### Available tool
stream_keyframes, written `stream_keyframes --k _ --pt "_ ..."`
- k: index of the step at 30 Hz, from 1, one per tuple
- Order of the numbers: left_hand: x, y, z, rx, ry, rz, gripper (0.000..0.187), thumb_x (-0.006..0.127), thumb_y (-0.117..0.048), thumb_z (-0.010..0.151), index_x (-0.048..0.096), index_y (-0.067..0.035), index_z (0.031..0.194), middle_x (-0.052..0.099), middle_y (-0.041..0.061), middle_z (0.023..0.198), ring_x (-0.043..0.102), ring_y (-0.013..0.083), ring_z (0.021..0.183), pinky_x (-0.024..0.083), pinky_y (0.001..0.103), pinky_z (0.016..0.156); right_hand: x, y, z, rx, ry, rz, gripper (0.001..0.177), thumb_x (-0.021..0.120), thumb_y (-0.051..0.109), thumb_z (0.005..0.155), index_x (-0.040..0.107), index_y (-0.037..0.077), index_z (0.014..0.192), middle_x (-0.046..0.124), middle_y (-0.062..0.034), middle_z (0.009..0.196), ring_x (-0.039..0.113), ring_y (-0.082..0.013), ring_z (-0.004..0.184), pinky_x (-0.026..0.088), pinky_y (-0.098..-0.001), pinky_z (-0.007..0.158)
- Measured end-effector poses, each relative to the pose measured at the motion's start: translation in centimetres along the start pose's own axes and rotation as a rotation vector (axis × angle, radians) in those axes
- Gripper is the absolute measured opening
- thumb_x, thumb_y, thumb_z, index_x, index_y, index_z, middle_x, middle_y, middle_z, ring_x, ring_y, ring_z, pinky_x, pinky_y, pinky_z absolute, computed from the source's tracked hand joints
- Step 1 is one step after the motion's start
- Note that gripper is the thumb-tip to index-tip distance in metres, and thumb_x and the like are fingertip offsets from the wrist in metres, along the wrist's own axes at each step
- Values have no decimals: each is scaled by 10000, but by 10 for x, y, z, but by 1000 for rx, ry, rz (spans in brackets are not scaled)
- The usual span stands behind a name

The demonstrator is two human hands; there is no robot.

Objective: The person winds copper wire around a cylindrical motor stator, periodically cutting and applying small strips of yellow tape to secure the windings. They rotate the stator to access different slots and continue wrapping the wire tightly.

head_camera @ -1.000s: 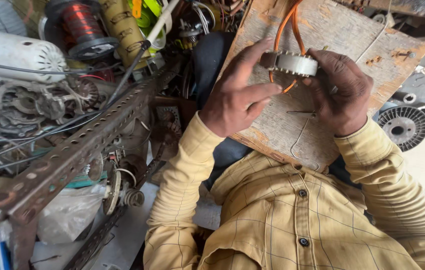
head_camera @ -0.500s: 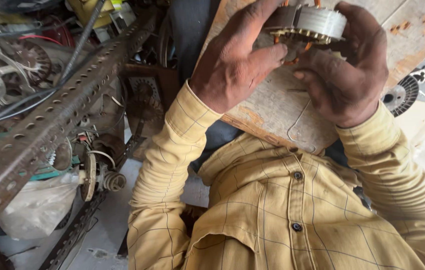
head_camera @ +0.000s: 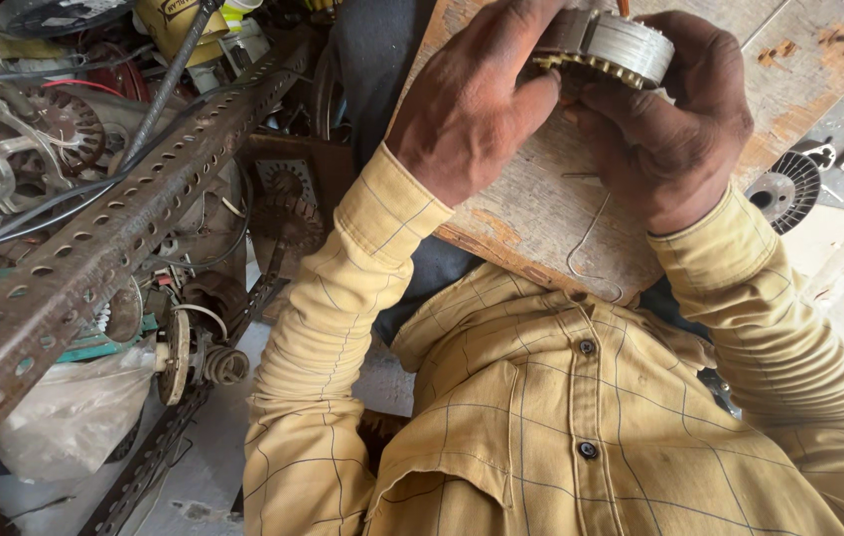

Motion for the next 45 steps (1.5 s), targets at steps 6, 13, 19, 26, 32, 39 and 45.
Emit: stream_keyframes --k 6,13,19,26,32,39,45 --pt "1 0 2 118 -11 214 134 686 -46 1023 609 35 950 411 175 1547 593 314 1276 596 368 968 1 1 0 -5 -16 -27 326 909 -50 965 750 76 1220 482 -197 1334 675 -321 1235 646 -374 1015" --pt "12 -1 8 146 -38 274 204 709 -23 946 562 35 815 418 206 1521 610 316 1196 608 365 900 4 5 -1 -28 -81 -199 369 932 -15 876 757 103 1179 529 -201 1282 694 -333 1152 640 -374 923" --pt "16 7 4 116 -59 229 227 731 1 895 543 11 768 446 226 1511 621 315 1197 626 357 888 6 13 3 -20 -99 -244 383 904 4 845 751 116 1178 546 -179 1283 696 -320 1132 628 -374 887" --pt "26 46 -4 -157 -237 -438 577 872 -123 869 472 -39 1276 595 161 1341 703 327 1139 623 313 928 3 11 2 -6 -76 -199 290 903 -5 895 765 105 1125 562 -189 1269 683 -330 1115 609 -397 878" --pt "23 47 4 -122 -181 -193 531 904 -122 849 556 -75 1247 684 117 1179 712 296 1086 598 380 936 4 11 4 20 -64 -197 255 905 -21 908 778 71 1109 569 -184 1306 696 -309 1142 630 -372 912" --pt "24 52 4 -148 -158 -224 492 919 -173 853 583 -61 1196 686 125 1139 706 294 1062 584 387 936 -4 7 -3 31 -77 138 460 810 -113 925 507 -90 1271 474 -238 1395 688 -309 1102 625 -353 893" --pt "13 48 7 -153 -118 -326 448 911 -137 866 582 -78 1166 681 102 1076 721 243 1005 595 365 875 8 -20 -17 234 -113 298 745 843 -50 954 239 -9 1389 516 -170 1317 638 -200 1120 589 -296 872"
Point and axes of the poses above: each hand's wrist, its own z-axis towards the middle knuckle, its own x-axis out of the palm, y = z × x, the point moved 4 cm from there along z, towards the middle knuckle
